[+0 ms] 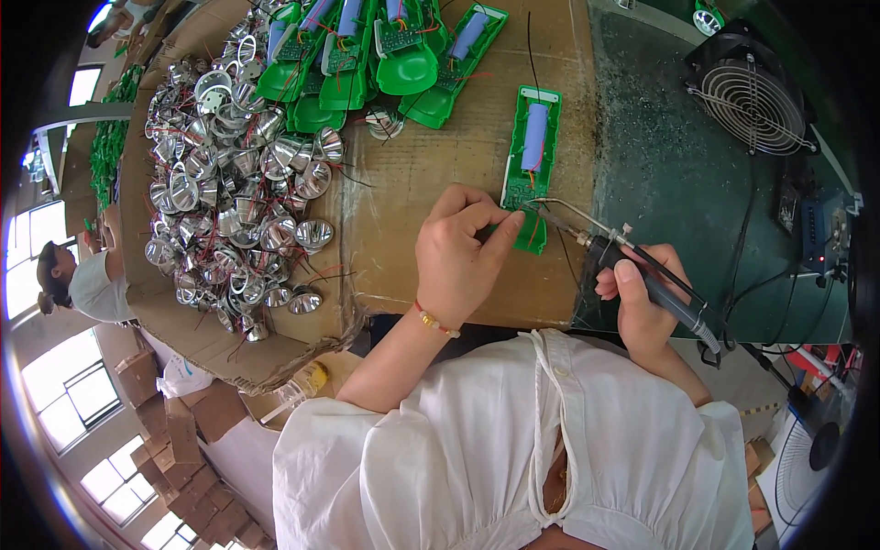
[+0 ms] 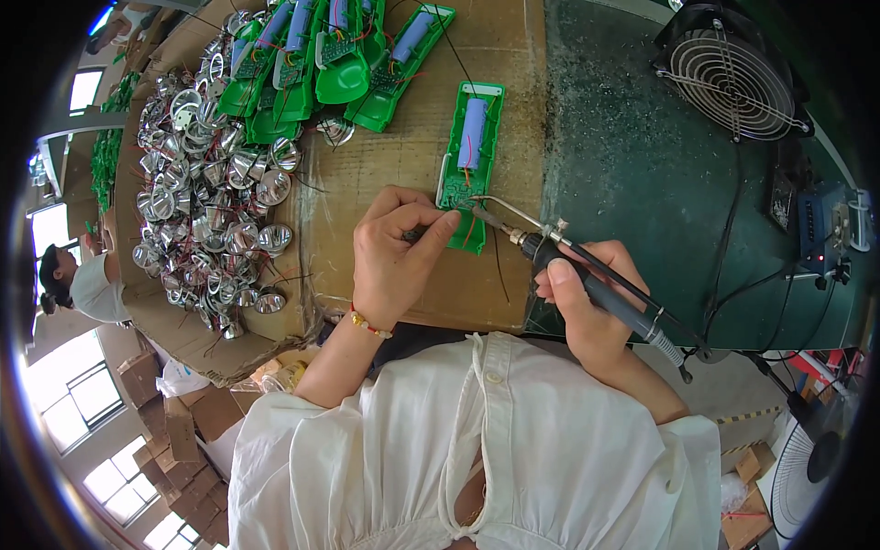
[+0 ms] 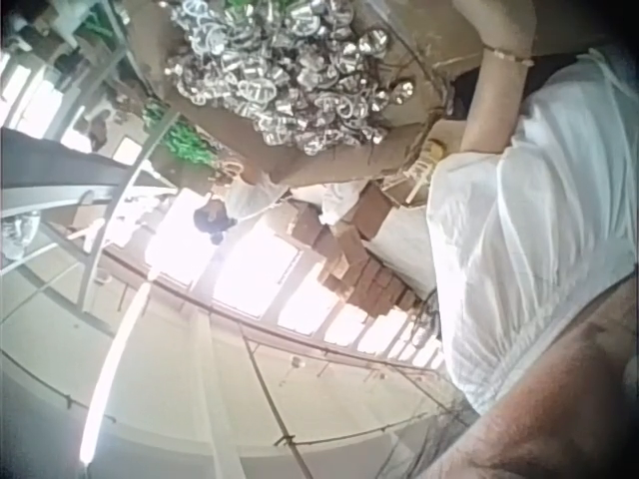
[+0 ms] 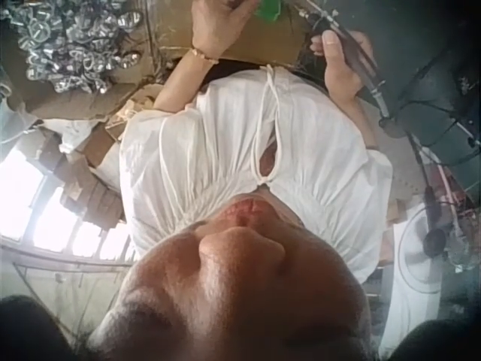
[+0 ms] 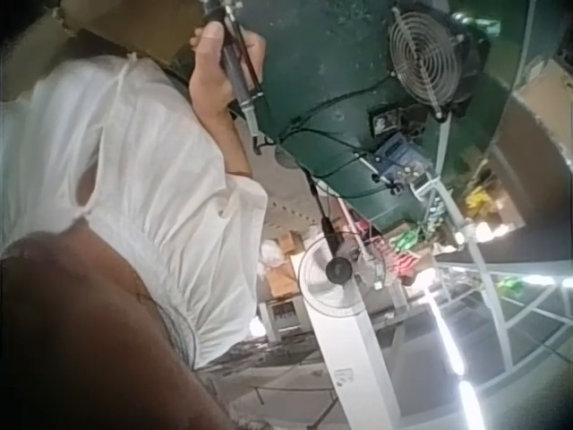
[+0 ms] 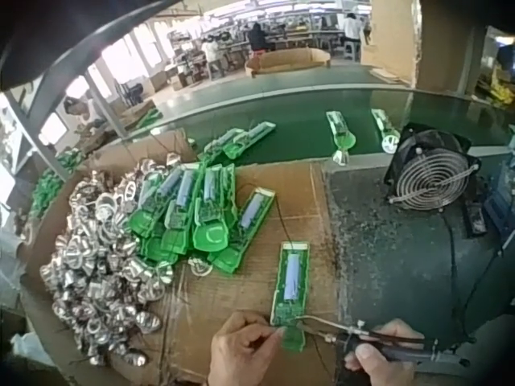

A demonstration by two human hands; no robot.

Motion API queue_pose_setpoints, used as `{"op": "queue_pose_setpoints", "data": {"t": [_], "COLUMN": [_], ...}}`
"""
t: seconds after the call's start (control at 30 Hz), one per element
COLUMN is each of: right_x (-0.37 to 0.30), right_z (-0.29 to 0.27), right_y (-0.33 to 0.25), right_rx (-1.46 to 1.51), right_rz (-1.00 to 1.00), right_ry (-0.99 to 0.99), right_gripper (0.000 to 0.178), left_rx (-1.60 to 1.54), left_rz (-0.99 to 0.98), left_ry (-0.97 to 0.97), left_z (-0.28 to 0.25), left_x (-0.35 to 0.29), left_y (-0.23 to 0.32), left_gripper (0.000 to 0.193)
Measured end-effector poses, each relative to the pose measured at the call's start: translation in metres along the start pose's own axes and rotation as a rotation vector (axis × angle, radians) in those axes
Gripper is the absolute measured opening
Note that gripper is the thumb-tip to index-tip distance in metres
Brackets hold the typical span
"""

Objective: Soldering wires onto battery-powered device components at a factory workbench.

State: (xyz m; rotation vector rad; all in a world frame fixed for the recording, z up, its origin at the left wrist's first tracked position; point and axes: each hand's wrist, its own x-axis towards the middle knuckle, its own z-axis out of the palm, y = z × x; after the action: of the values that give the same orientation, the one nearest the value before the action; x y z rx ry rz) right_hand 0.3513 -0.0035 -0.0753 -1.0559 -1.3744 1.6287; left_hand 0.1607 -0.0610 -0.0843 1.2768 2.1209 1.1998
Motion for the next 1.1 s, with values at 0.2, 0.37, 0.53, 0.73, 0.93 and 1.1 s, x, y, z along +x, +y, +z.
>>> {"op": "queue_pose_setpoints", "data": {"t": [0.2, 0.37, 0.53, 0.73, 0.93, 1.1], "right_x": [0.001, 0.000, 0.003, 0.007, 0.019, 0.033], "right_z": [-0.002, -0.005, -0.009, -0.015, -0.036, -0.053], "right_y": [0.004, 0.003, 0.006, 0.007, 0.009, 0.012], "right_rx": [0.054, 0.063, 0.085, 0.100, 0.100, 0.057], "right_rz": [-0.032, -0.033, -0.053, -0.068, -0.087, -0.065], "right_ry": [0.017, 0.027, 0.030, 0.049, 0.168, 0.288], "right_gripper": [0.015, 0.015, 0.015, 0.015, 0.014, 0.014], "left_rx": [0.013, 0.012, 0.020, -0.007, 0.224, 0.407], "left_rz": [-0.015, -0.016, -0.010, 0.008, -0.143, 0.193], "left_ry": [-0.008, -0.014, -0.018, 0.009, -0.299, -0.225], "left_z": [-0.001, 0.000, 0.001, -0.006, -0.011, 0.034], "left_x": [-0.001, 0.000, 0.002, 0.001, 0.018, 0.137], "left_y": [-0.002, 0.002, 0.002, 0.000, 0.008, 0.039], "left_gripper": [0.009, 0.009, 0.009, 0.010, 0.014, 0.017]}}
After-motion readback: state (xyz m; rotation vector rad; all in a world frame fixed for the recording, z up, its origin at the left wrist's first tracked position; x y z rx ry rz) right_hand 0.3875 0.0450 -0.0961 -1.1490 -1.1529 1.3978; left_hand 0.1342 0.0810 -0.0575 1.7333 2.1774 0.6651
